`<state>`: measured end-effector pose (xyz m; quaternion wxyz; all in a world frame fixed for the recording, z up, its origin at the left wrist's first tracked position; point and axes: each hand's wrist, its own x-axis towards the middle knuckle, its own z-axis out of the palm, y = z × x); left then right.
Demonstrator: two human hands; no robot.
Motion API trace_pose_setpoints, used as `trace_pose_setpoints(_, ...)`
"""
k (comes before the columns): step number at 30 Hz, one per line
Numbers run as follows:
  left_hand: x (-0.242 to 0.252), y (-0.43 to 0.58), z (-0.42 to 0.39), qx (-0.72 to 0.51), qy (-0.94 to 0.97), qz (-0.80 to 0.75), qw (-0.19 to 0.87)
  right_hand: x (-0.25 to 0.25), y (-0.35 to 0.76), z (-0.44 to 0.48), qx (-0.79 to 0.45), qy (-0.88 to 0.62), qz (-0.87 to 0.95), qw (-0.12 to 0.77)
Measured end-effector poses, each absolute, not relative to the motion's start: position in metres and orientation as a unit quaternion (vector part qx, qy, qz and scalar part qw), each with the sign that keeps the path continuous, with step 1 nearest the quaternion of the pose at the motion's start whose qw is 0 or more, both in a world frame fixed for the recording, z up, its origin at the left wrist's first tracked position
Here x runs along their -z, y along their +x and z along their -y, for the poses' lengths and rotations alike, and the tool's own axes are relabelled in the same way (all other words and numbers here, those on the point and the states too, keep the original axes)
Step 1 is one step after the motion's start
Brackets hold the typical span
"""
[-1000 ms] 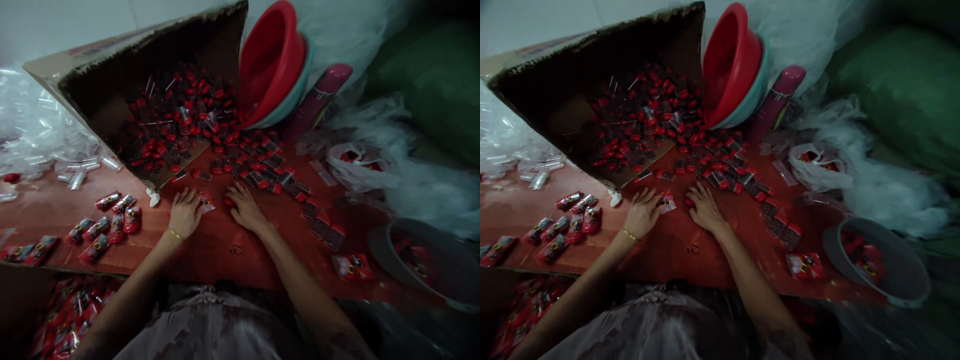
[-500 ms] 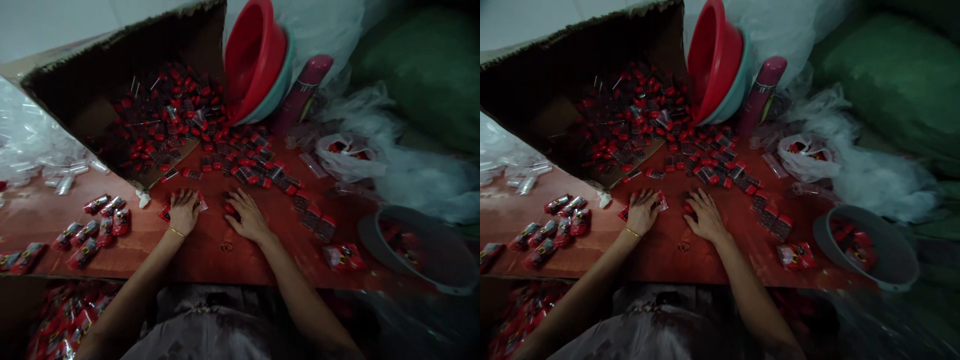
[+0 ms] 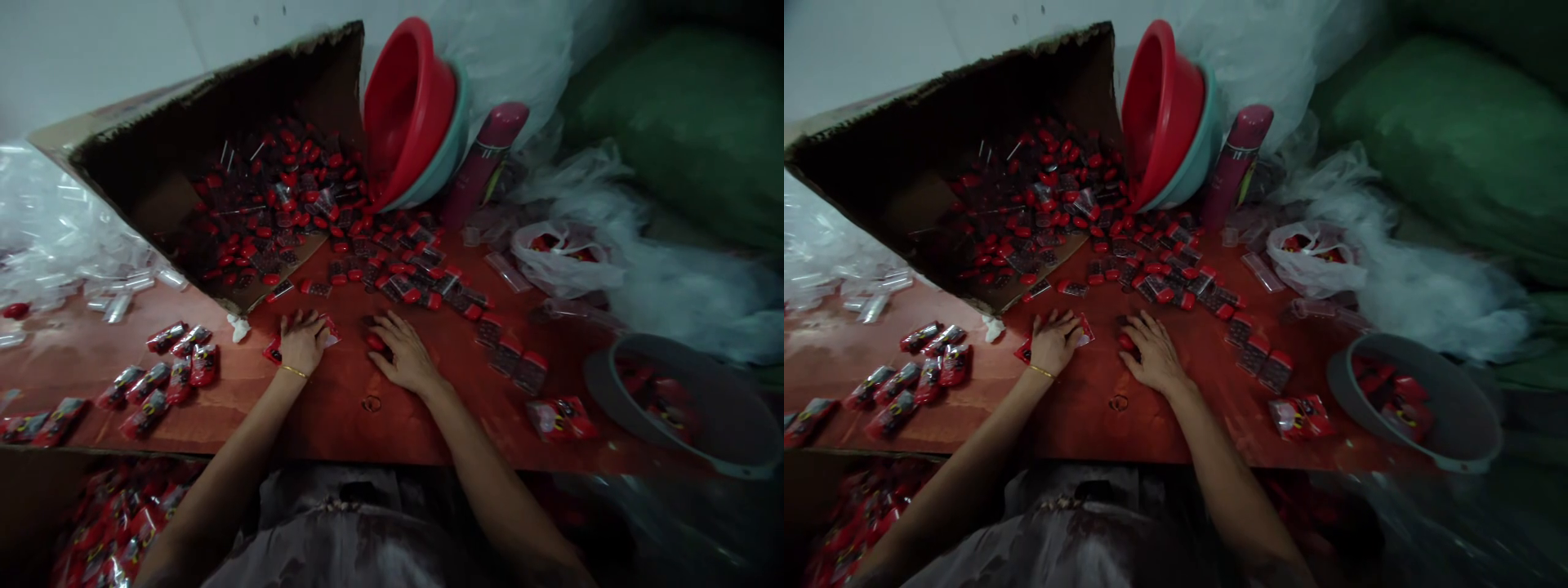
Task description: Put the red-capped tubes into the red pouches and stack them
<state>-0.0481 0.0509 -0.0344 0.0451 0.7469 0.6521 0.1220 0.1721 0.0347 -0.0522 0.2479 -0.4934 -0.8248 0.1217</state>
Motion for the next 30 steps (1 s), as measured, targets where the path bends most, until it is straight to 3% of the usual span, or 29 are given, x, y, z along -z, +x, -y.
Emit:
trace_pose_setpoints(6, 0.043, -0.045, -0.040, -0.144, 0.747, -0.648, 0.025, 0.056, 0.173, -0.037, -0.124, -0.483, 0.828, 0.256)
trace_pose_setpoints(12, 0.040, -0.043, -0.040, -0.272, 0.705, -0.652, 0.061, 0.052, 0.173, -0.033, -0.072, -0.484, 0.816, 0.308)
trace_pose_setpoints(16, 0.027, -0.038, -0.034, -0.399, 0.631, -0.642, 0.175, 0.032, 0.158, -0.020, -0.076, -0.488, 0.778, 0.389)
trace_pose_setpoints(20, 0.014, -0.028, -0.020, -0.469, 0.588, -0.582, 0.307, 0.014, 0.128, -0.011, -0.261, -0.516, 0.681, 0.448)
trace_pose_setpoints(23, 0.005, -0.021, -0.009, -0.495, 0.568, -0.558, 0.348, 0.009, 0.112, -0.008, -0.362, -0.497, 0.614, 0.494)
trace_pose_setpoints(30, 0.002, -0.017, 0.002, -0.526, 0.381, -0.515, 0.560, 0.014, 0.102, 0.001, -0.372, -0.512, 0.551, 0.545)
